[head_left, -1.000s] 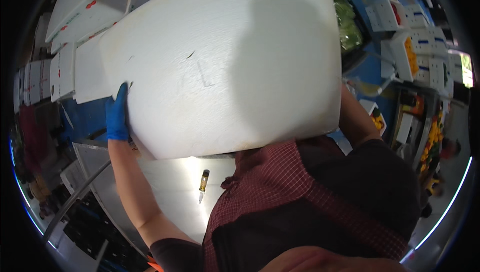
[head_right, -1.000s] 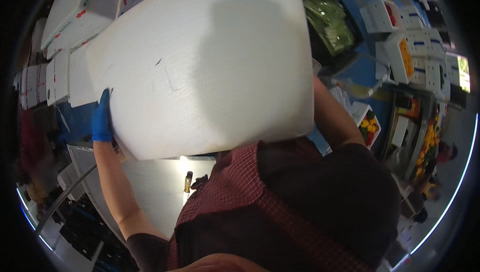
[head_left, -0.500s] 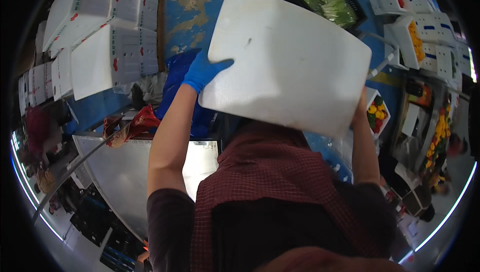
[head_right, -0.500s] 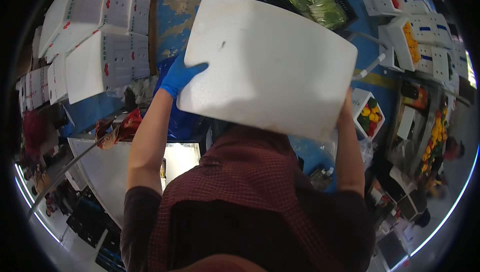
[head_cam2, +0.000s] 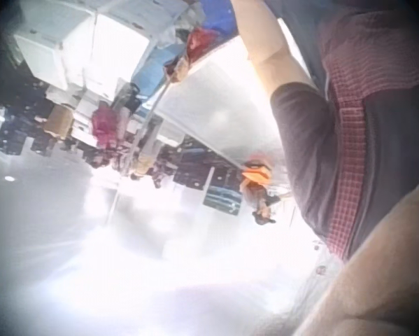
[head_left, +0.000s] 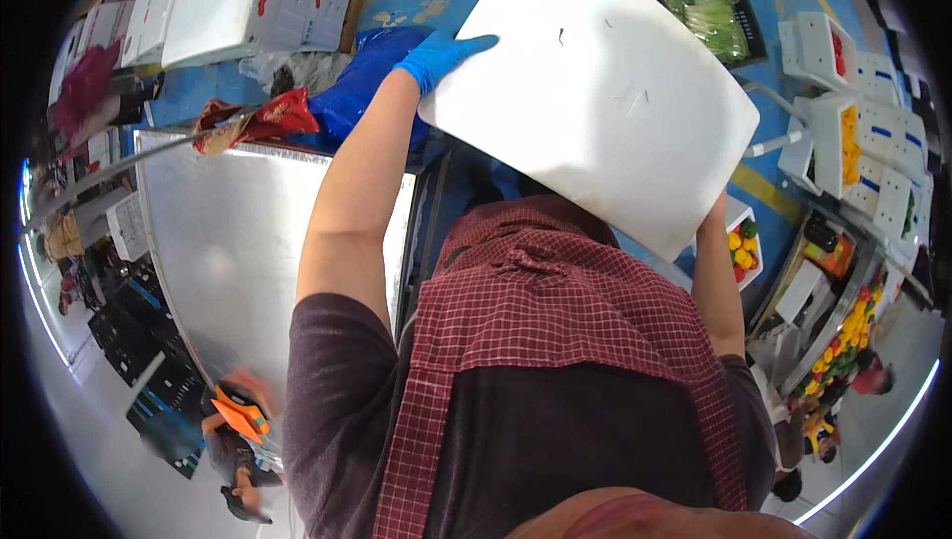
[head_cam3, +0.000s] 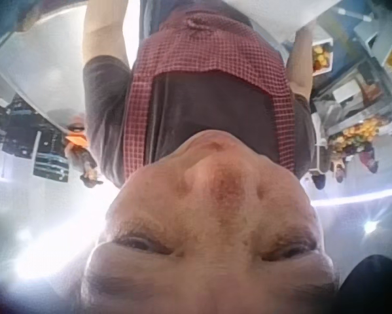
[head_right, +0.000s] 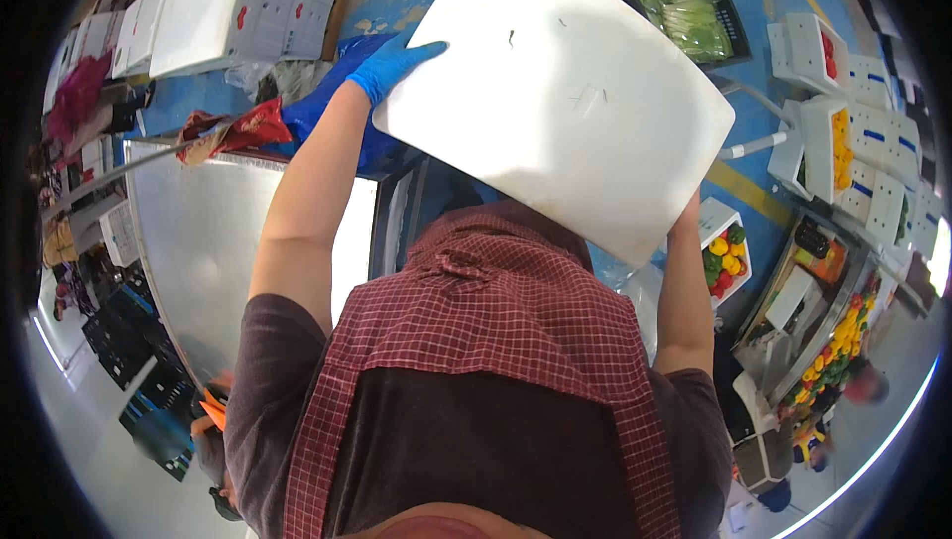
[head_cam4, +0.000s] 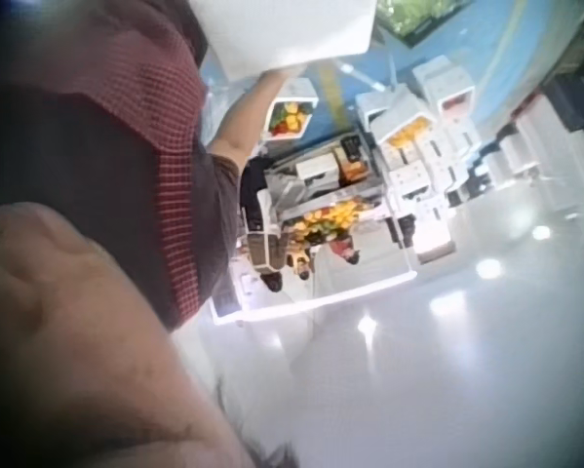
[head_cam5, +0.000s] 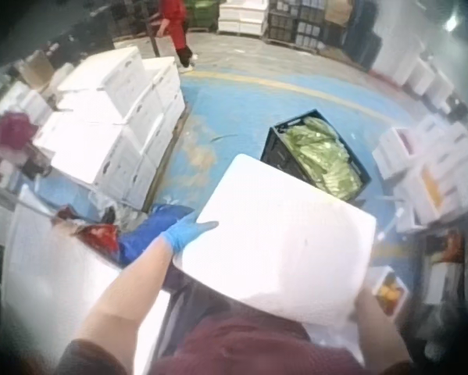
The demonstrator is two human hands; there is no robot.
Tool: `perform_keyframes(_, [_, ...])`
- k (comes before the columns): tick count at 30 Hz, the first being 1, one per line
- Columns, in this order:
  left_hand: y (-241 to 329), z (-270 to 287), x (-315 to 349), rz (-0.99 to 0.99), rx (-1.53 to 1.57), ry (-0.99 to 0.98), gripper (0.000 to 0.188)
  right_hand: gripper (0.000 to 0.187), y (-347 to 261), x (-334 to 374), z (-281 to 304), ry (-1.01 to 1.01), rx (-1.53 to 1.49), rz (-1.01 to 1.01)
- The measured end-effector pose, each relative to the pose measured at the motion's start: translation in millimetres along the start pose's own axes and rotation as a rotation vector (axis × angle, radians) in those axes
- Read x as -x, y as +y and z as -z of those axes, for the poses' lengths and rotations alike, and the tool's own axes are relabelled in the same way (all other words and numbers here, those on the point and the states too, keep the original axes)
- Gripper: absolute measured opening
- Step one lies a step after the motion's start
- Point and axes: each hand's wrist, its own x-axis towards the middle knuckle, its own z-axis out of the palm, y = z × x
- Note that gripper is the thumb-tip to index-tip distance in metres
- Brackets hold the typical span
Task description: The person opens a white styrofoam box with a utility knife, removes a tray of individually wrapped tomatoes, and places them on a stainless steel table. The person then unwraps each tomato one by one and arranges them on the table.
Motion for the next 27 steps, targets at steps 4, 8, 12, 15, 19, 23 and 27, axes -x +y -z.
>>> perform_keyframes(4, [-9.9,11.0,-0.7,-0.098,0.006,0.050,0.084,0.049,-4.4,4.6,-21.1,0.046,0.040,0.085])
perform_keyframes(8, [-24.9,23.1,4.5,-0.181,0.091,0.120,0.076,0.049,-15.0,-30.5,-22.2,-0.066,-0.014,0.115])
perform_keyframes(12, [-42.6,16.9,8.1,-0.281,0.175,0.159,0.063,0.052,-68.2,-23.7,-70.6,-0.100,0.120,0.103])
perform_keyframes(15, [-9.9,-0.4,8.3,-0.181,0.076,0.213,0.059,0.056,-84.6,-42.0,-74.4,-0.053,0.167,0.011])
perform_keyframes(19, [23.1,1.3,12.8,-0.133,0.075,0.014,0.062,0.061,-84.1,-49.9,-52.1,-0.009,0.173,-0.028])
perform_keyframes(23, [0.8,1.2,9.8,-0.337,-0.156,0.412,0.055,0.065,-75.3,-62.7,-44.9,0.058,0.341,0.059])
perform_keyframes(27, [-73.4,-27.6,52.3,-0.748,-0.464,1.001,0.049,0.070,-94.9,-98.9,-16.9,0.248,1.055,0.421])
